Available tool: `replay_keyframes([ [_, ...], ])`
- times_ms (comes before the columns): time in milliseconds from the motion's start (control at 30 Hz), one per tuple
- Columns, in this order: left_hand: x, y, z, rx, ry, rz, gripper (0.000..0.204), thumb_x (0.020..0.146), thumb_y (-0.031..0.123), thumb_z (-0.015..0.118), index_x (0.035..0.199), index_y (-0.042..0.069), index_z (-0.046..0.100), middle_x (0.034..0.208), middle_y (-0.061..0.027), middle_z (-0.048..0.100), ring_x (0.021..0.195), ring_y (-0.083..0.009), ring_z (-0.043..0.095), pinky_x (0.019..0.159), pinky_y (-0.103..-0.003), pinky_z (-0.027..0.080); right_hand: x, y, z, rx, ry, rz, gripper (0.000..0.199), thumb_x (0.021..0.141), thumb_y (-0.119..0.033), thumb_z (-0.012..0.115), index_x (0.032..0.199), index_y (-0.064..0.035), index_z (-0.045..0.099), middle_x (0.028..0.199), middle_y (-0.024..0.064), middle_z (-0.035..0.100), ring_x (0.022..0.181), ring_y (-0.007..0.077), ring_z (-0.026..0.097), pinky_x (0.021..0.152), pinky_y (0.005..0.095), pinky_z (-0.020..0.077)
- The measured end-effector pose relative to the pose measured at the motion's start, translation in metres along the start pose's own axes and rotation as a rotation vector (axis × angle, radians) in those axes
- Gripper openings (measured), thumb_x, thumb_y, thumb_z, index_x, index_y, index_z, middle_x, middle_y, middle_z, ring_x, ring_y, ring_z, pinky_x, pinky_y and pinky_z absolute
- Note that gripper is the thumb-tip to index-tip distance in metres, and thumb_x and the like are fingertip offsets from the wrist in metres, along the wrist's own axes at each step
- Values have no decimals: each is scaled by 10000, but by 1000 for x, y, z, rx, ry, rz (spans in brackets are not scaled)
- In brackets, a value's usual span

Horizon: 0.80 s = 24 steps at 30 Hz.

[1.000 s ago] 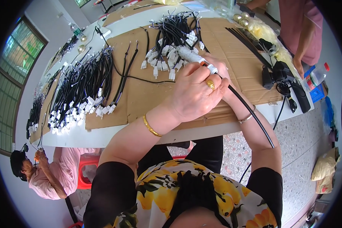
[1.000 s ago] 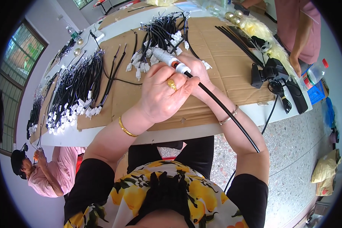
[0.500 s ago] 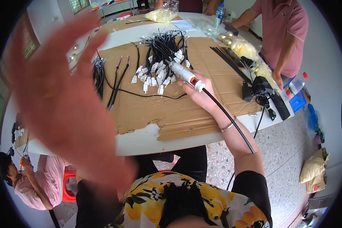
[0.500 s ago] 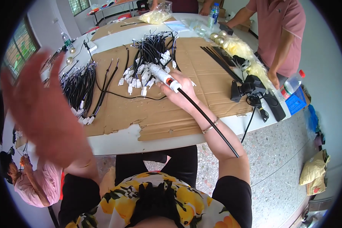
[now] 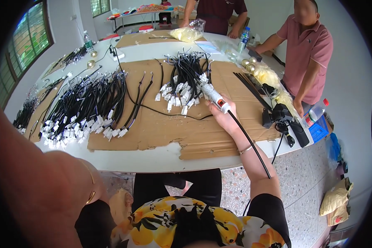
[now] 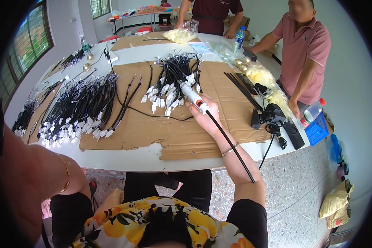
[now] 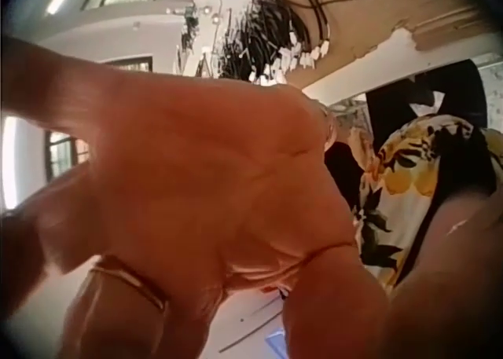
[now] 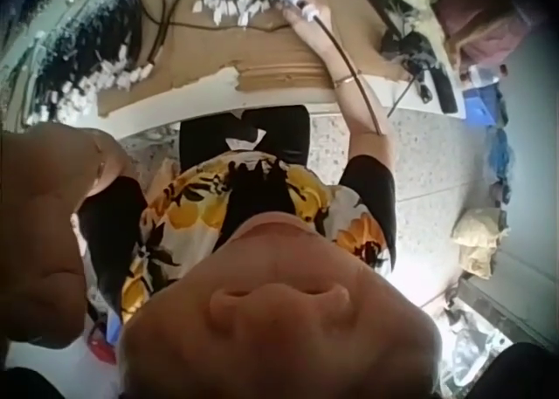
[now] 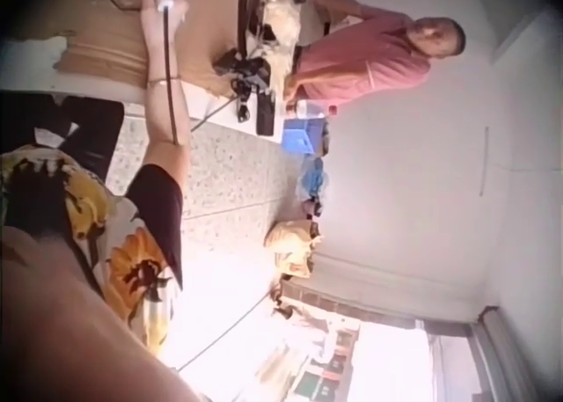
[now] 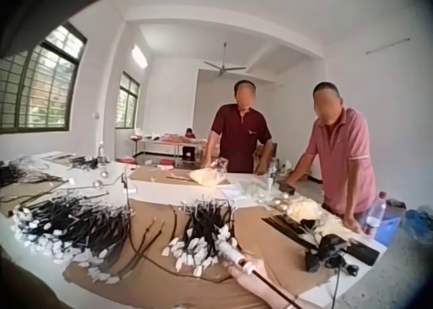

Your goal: Apply hot glue to secure white plastic connectors to the ends of black wires.

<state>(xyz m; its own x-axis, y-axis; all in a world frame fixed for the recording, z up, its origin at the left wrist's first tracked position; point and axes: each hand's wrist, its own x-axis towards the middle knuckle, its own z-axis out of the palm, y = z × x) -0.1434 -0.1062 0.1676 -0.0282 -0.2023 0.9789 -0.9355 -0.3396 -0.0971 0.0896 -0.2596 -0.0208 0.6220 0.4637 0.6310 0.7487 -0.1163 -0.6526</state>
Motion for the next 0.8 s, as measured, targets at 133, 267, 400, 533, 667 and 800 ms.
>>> replay_keyframes([
  [133, 2, -5, -4, 31, 7, 14, 740, 735, 509, 549, 1258, 24, 352, 1190, -256, 436, 1129, -375, 419, 939, -515, 326, 2, 7, 2, 2, 22, -4, 146, 683, -55, 643, 808, 5, 597, 761, 129, 580, 713, 263, 569, 658, 308, 463],
  [267, 8, -16, -10, 63, -1, 38, 715, 742, 491, 552, 1249, 23, 364, 1188, -249, 442, 1126, -371, 425, 939, -510, 328, 9, 2, 2, -26, -12, 2, 160, 743, -54, 619, 886, 7, 580, 816, 71, 603, 731, 127, 563, 647, 257, 453],
  [400, 40, -36, -20, 81, -25, 183, 689, 748, 472, 554, 1240, 23, 375, 1186, -242, 448, 1122, -367, 430, 939, -504, 331, 2, 59, 9, 387, 49, 205, 225, 726, -184, 675, 814, 0, 580, 702, 82, 560, 632, 134, 532, 561, 278, 437],
  [533, 75, -39, -41, 199, -61, 301, 664, 755, 453, 556, 1231, 22, 387, 1184, -235, 453, 1118, -363, 435, 939, -499, 334, 2, 0, 6, 83, 16, 165, 170, 726, -71, 648, 863, -2, 574, 757, 46, 576, 709, 96, 549, 614, 242, 453],
  [667, 110, -38, -60, 271, -108, 398, 639, 761, 434, 558, 1222, 22, 398, 1182, -228, 459, 1114, -358, 440, 938, -493, 336, -4, 8, 0, 61, 35, 130, 141, 698, -64, 654, 791, 4, 573, 721, 83, 547, 654, 166, 555, 581, 269, 445],
  [800, 138, -32, -82, 367, -131, 477, 613, 767, 415, 560, 1213, 21, 410, 1180, -221, 465, 1110, -354, 445, 938, -488, 339, -7, -1, -5, 8, 53, 29, 132, 654, -58, 673, 741, -7, 588, 680, 121, 540, 615, 246, 558, 555, 316, 445],
])
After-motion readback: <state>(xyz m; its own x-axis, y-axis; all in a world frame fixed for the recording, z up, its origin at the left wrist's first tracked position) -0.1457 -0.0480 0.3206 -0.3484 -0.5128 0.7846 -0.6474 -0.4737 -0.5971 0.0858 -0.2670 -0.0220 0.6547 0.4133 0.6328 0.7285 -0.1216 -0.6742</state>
